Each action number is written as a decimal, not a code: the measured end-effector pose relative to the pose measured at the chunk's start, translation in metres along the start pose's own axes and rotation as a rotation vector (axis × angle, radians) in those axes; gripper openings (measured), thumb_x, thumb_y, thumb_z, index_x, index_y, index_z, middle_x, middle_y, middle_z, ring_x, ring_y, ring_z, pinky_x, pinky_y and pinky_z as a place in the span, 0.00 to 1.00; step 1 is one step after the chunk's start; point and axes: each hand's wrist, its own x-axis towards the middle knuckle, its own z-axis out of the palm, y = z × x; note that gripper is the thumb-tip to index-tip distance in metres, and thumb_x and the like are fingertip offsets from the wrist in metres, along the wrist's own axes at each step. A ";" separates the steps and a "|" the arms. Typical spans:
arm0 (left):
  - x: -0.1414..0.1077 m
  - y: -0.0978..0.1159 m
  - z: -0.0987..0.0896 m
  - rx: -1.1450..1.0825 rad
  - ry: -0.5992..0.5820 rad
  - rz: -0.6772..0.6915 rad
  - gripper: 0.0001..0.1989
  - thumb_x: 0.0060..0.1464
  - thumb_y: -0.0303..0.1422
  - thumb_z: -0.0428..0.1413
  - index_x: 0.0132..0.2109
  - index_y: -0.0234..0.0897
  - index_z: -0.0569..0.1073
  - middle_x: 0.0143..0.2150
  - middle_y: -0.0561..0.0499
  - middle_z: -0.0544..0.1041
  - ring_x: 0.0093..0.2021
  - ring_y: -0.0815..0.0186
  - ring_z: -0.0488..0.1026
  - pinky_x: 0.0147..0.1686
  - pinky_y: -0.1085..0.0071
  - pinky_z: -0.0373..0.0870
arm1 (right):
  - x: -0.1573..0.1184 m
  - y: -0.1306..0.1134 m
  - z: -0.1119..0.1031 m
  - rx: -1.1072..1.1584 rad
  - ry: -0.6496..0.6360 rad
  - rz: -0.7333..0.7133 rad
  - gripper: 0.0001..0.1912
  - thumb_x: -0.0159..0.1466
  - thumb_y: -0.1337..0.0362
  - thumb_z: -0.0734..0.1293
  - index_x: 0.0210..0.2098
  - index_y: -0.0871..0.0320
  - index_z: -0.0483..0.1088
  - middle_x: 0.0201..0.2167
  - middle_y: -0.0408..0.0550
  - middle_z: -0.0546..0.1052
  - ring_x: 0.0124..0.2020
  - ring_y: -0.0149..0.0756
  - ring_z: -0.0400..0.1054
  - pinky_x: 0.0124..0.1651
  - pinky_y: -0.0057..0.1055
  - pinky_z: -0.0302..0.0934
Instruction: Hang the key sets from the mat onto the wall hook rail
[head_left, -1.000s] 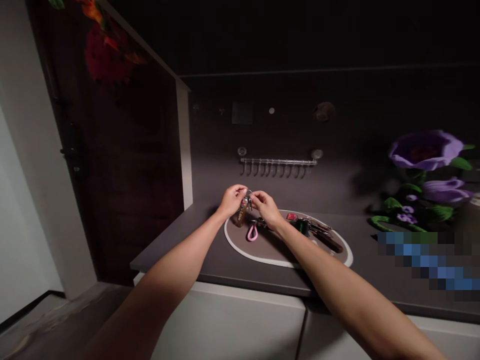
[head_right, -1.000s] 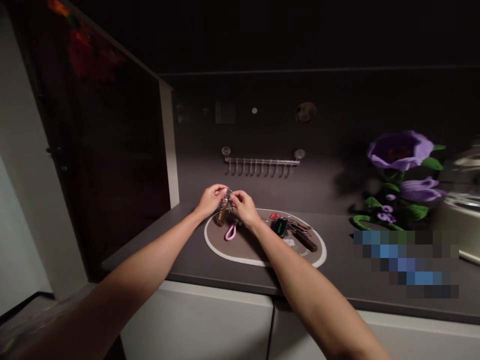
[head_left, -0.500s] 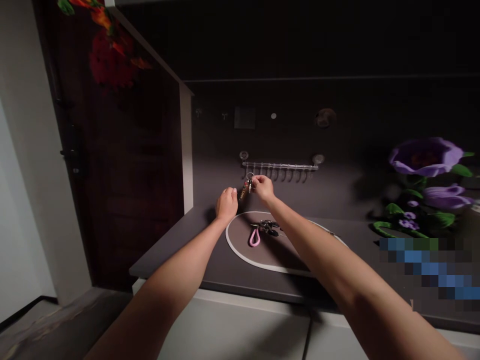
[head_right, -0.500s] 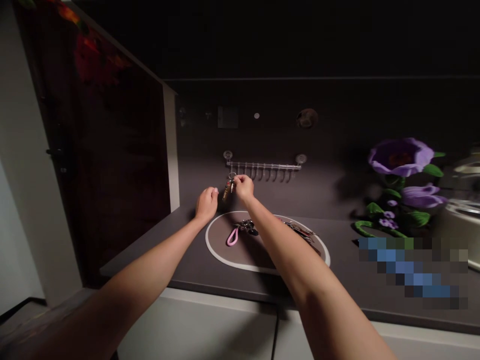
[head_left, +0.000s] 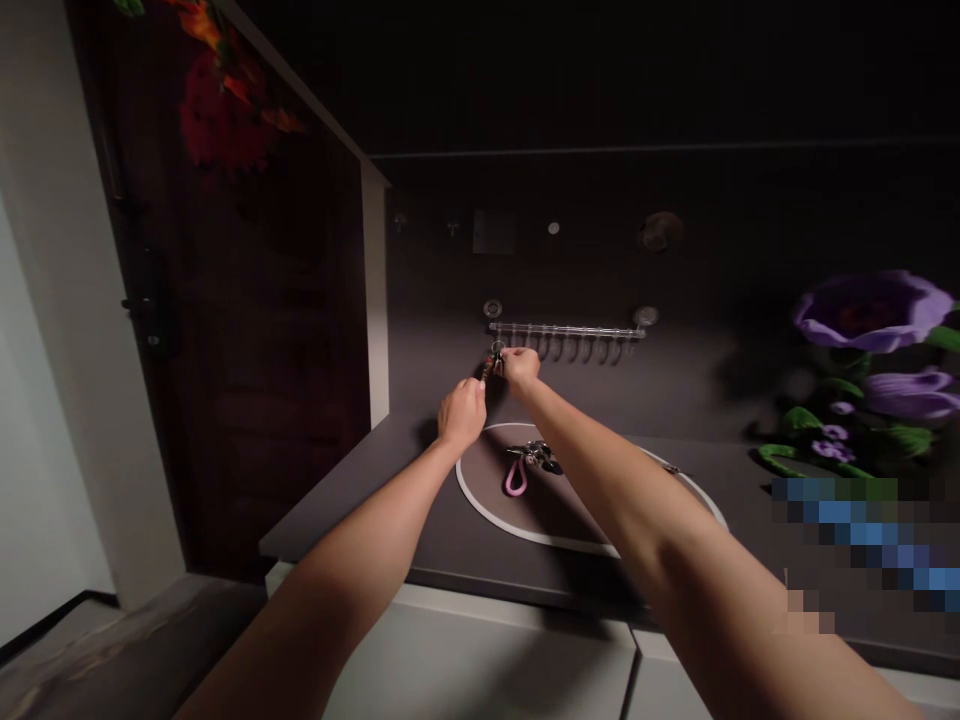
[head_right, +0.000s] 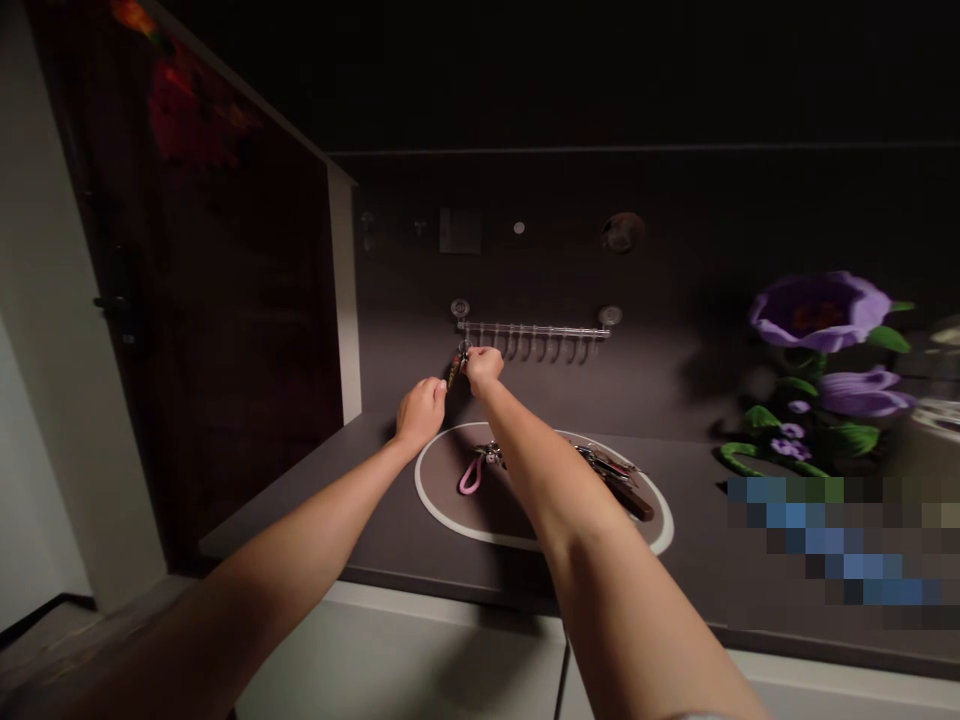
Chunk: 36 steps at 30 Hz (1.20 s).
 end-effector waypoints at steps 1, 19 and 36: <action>0.000 0.001 -0.001 0.010 -0.010 -0.003 0.16 0.60 0.35 0.36 0.36 0.38 0.67 0.37 0.46 0.72 0.36 0.65 0.69 0.33 0.71 0.58 | -0.001 0.001 0.000 0.008 0.003 0.011 0.06 0.54 0.72 0.61 0.27 0.65 0.71 0.21 0.46 0.72 0.17 0.25 0.64 0.22 0.22 0.62; -0.003 0.002 0.002 0.011 -0.122 0.085 0.17 0.60 0.35 0.36 0.37 0.37 0.68 0.38 0.45 0.72 0.37 0.64 0.69 0.35 0.71 0.59 | -0.008 0.011 -0.024 0.072 -0.271 0.047 0.03 0.56 0.72 0.61 0.27 0.62 0.66 0.20 0.44 0.70 0.21 0.24 0.64 0.29 0.24 0.64; -0.007 -0.002 0.018 -0.261 -0.404 0.429 0.12 0.55 0.32 0.46 0.37 0.36 0.73 0.37 0.48 0.74 0.38 0.67 0.69 0.40 0.72 0.63 | -0.059 0.036 -0.105 -0.108 -0.414 -0.095 0.06 0.52 0.68 0.64 0.31 0.63 0.68 0.26 0.45 0.73 0.28 0.26 0.64 0.36 0.26 0.59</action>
